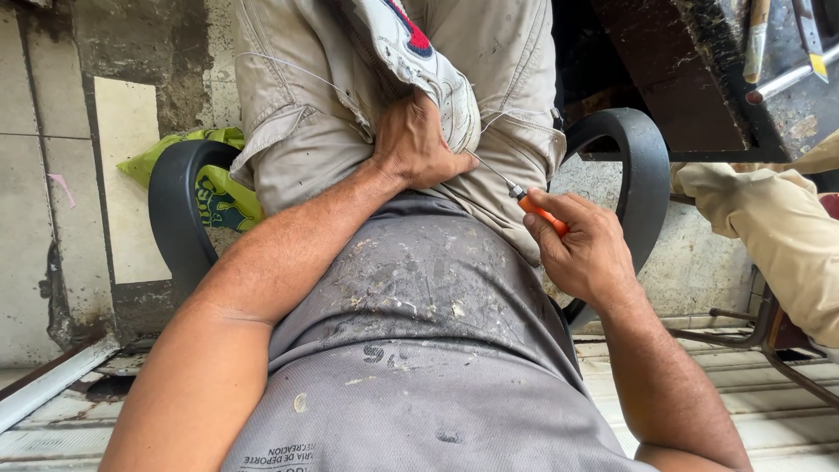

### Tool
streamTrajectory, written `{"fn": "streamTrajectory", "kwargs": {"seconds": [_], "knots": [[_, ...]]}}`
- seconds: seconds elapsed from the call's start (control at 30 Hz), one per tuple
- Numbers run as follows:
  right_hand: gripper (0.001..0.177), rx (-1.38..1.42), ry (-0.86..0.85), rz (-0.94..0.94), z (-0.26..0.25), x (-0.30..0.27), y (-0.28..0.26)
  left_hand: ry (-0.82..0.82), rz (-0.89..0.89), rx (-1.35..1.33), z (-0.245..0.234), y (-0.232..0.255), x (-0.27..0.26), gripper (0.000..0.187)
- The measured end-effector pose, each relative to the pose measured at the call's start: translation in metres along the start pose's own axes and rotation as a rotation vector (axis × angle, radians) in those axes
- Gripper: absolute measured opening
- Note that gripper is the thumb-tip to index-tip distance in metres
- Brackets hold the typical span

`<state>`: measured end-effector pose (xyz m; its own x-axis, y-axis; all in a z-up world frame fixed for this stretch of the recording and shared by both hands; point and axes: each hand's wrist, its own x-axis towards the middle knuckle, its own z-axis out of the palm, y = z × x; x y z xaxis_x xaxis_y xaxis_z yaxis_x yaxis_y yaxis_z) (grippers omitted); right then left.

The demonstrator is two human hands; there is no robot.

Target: Hand-stitching the sole of a sneaker using a stitching awl and thread

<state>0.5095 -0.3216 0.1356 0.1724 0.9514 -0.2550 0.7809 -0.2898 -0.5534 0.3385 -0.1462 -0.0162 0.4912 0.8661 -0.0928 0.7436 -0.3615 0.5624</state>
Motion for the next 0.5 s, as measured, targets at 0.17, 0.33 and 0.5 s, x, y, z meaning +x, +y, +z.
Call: {"fn": "streamTrajectory", "kwargs": {"seconds": [0.17,0.33,0.5], "knots": [[0.031,-0.027,0.028,-0.022,0.002,-0.003,-0.001,-0.041,-0.014,-0.004,-0.009,0.004,0.001,0.106],[0.028,0.006,0.078,-0.058,0.005,-0.003,0.004,-0.019,0.011,-0.007,-0.007,0.002,-0.001,0.105],[0.028,-0.022,0.062,-0.049,0.005,-0.004,0.007,-0.023,-0.001,-0.007,-0.005,0.002,0.000,0.104]]}}
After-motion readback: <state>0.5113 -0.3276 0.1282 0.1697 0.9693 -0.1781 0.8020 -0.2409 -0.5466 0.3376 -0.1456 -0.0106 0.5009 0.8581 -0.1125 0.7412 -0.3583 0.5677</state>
